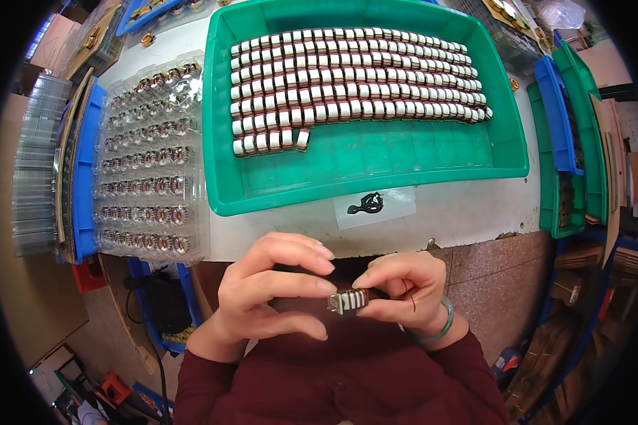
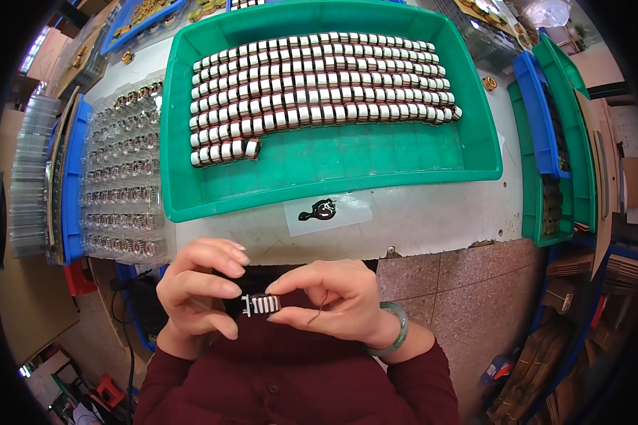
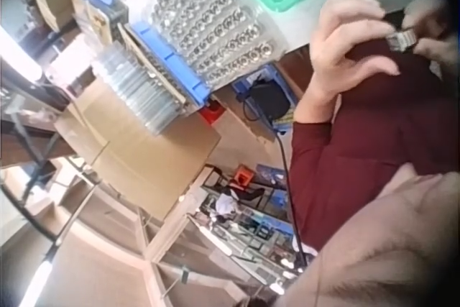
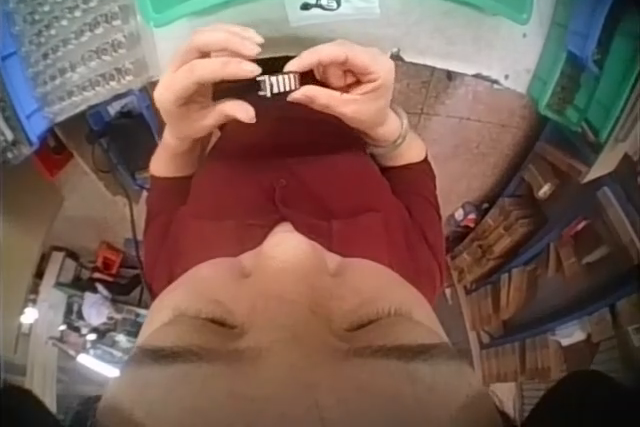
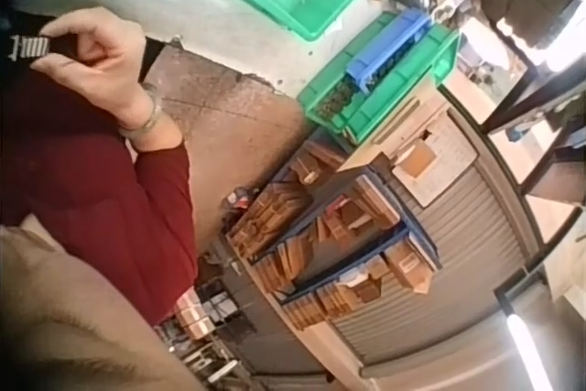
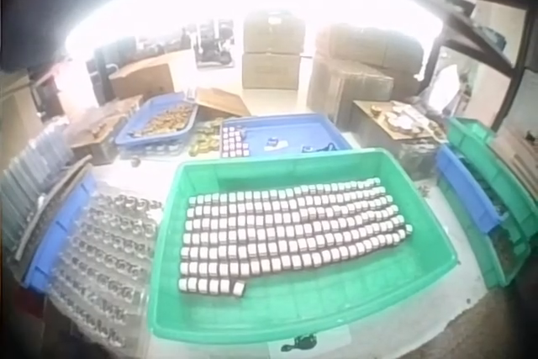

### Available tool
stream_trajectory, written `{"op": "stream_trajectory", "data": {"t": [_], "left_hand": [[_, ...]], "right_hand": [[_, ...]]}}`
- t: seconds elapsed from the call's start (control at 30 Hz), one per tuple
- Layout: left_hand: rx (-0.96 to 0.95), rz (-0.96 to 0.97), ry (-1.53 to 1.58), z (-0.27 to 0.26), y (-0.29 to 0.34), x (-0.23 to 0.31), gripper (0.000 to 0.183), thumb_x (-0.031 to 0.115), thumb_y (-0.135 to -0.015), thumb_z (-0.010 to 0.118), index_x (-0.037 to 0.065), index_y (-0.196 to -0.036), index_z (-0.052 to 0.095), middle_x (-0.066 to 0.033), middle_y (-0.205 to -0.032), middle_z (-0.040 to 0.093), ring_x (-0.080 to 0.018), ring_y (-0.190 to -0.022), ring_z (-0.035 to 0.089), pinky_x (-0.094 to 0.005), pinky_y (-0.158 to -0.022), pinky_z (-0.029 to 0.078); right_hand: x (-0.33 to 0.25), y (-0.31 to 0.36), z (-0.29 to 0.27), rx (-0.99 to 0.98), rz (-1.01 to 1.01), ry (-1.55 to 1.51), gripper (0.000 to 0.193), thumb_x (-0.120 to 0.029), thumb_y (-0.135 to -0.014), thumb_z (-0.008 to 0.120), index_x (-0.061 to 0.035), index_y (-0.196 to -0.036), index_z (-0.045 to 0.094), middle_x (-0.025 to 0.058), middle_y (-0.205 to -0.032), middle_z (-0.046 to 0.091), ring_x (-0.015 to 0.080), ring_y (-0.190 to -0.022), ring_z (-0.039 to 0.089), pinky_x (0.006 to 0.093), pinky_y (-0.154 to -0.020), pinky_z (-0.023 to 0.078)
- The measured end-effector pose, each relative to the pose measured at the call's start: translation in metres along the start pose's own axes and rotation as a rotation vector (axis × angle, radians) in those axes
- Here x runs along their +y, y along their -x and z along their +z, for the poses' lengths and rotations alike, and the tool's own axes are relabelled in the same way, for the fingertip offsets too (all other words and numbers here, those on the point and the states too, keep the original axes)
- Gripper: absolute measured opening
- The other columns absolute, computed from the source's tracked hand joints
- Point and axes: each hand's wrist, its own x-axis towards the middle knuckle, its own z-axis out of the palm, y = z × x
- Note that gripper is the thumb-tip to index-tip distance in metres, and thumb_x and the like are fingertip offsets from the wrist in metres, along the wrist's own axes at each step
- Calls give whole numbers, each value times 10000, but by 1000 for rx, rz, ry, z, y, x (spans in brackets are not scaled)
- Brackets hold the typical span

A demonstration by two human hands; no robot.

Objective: Assembling or inspecting toroidal inductor components on a fabrication floor.

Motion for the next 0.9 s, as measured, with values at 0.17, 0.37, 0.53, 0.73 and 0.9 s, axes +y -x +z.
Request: {"op": "stream_trajectory", "data": {"t": [0.17,0.37,0.53,0.73,0.9], "left_hand": [[12,82,-163,1,1,8,170,112,-641,762,109,-784,669,-26,-901,617,-204,-931,564,-373,-838,461],[23,154,-270,-2,7,5,141,108,-654,748,129,-766,665,0,-897,614,-186,-924,561,-357,-839,455],[33,216,-377,-2,8,5,141,102,-662,736,144,-779,669,28,-895,613,-164,-910,558,-354,-843,451],[66,259,-455,0,9,8,141,98,-665,728,156,-780,670,43,-894,612,-144,-898,554,-344,-838,444],[70,281,-495,1,9,9,168,94,-655,734,159,-796,669,47,-900,610,-137,-900,552,-335,-835,437]], "right_hand": [[4,-7,5,-3,-270,64,275,29,-605,763,-38,-854,669,-64,-492,360,57,-437,266,194,-397,228],[4,-10,7,14,-351,139,285,2,-604,773,-52,-865,673,-53,-489,355,81,-425,276,209,-388,242],[11,-8,7,38,-407,165,269,-13,-617,771,-66,-862,676,-51,-495,356,85,-424,275,216,-387,251],[12,-9,7,37,-488,252,261,-25,-628,766,-74,-867,672,-53,-503,349,83,-427,275,214,-392,255],[13,-10,7,36,-557,325,255,-35,-637,762,-82,-870,669,-54,-510,343,82,-429,275,213,-396,258]]}}
